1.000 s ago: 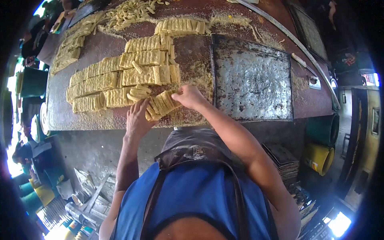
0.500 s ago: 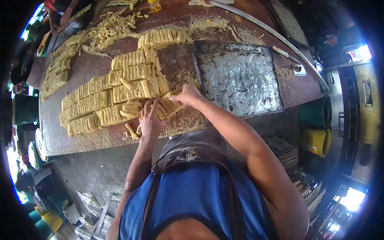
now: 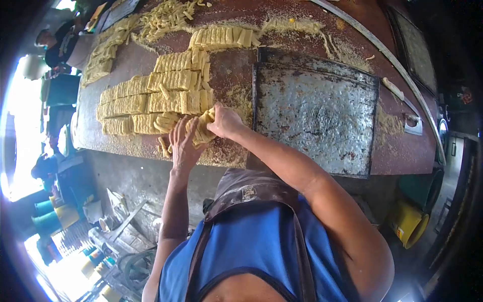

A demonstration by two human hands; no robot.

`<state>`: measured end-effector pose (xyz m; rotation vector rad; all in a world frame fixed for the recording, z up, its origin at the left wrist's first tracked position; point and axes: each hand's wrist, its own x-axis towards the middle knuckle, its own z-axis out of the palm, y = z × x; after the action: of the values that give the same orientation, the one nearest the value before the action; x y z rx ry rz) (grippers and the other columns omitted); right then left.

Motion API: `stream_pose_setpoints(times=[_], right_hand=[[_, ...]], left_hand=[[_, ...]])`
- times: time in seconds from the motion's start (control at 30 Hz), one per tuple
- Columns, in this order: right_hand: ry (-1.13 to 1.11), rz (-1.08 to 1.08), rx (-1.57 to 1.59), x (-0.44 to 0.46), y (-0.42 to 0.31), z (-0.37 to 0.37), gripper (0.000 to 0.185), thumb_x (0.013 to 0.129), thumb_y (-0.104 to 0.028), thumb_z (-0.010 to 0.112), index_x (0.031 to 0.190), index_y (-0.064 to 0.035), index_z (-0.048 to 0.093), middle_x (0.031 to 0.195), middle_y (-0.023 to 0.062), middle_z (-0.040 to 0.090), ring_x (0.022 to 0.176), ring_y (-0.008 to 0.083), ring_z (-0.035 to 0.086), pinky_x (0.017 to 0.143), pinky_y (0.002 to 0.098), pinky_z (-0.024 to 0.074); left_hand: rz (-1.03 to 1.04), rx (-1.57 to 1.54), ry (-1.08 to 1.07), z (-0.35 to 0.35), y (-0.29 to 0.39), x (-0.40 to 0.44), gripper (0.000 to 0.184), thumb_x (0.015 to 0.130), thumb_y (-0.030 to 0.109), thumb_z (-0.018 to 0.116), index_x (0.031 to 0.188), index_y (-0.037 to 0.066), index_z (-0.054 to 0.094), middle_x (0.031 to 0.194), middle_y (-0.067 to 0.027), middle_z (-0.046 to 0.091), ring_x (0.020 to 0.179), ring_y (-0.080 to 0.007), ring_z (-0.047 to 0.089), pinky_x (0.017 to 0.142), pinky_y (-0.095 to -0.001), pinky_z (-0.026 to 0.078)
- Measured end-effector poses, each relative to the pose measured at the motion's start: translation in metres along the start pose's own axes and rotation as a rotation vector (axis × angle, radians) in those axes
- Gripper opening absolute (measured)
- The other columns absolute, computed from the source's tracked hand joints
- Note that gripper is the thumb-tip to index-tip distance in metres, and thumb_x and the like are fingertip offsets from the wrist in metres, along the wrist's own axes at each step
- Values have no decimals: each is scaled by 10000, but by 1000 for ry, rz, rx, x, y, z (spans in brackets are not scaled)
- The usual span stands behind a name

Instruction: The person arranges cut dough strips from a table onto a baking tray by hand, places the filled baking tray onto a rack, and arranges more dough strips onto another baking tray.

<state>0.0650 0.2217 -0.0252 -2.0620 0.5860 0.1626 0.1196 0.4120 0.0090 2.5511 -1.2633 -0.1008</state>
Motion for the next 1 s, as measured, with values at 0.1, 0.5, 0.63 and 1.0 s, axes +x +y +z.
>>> stream_pose_setpoints(times=[0.1,0.5,0.63,1.0], right_hand=[[2,10,-5,-2,-6,-7,484,734,-275,726,1067,37,568,935,265,684,898,392,692,829,456,550],[-97,203,754,-2,17,-71,588,667,-225,816,1132,50,584,1048,191,692,899,259,688,775,357,572],[312,246,492,5,41,-139,502,700,-244,824,1052,43,610,989,191,697,848,247,703,694,363,595],[672,419,29,16,43,-141,394,766,-219,777,1055,5,631,930,182,718,872,312,716,783,398,582]], left_hand=[[-18,17,-44,6,12,-5,822,731,269,835,1466,231,468,1517,-166,379,1426,-362,321,1177,-590,178],[193,-123,273,-10,13,37,370,822,150,744,1181,106,665,1187,-66,666,1129,-247,607,1052,-461,364],[361,-303,175,8,14,96,249,840,114,712,1089,116,701,1131,-53,685,1026,-246,635,953,-394,439],[317,-731,-85,64,69,195,375,803,149,764,1153,47,676,1149,-131,661,1073,-311,624,989,-433,472]])
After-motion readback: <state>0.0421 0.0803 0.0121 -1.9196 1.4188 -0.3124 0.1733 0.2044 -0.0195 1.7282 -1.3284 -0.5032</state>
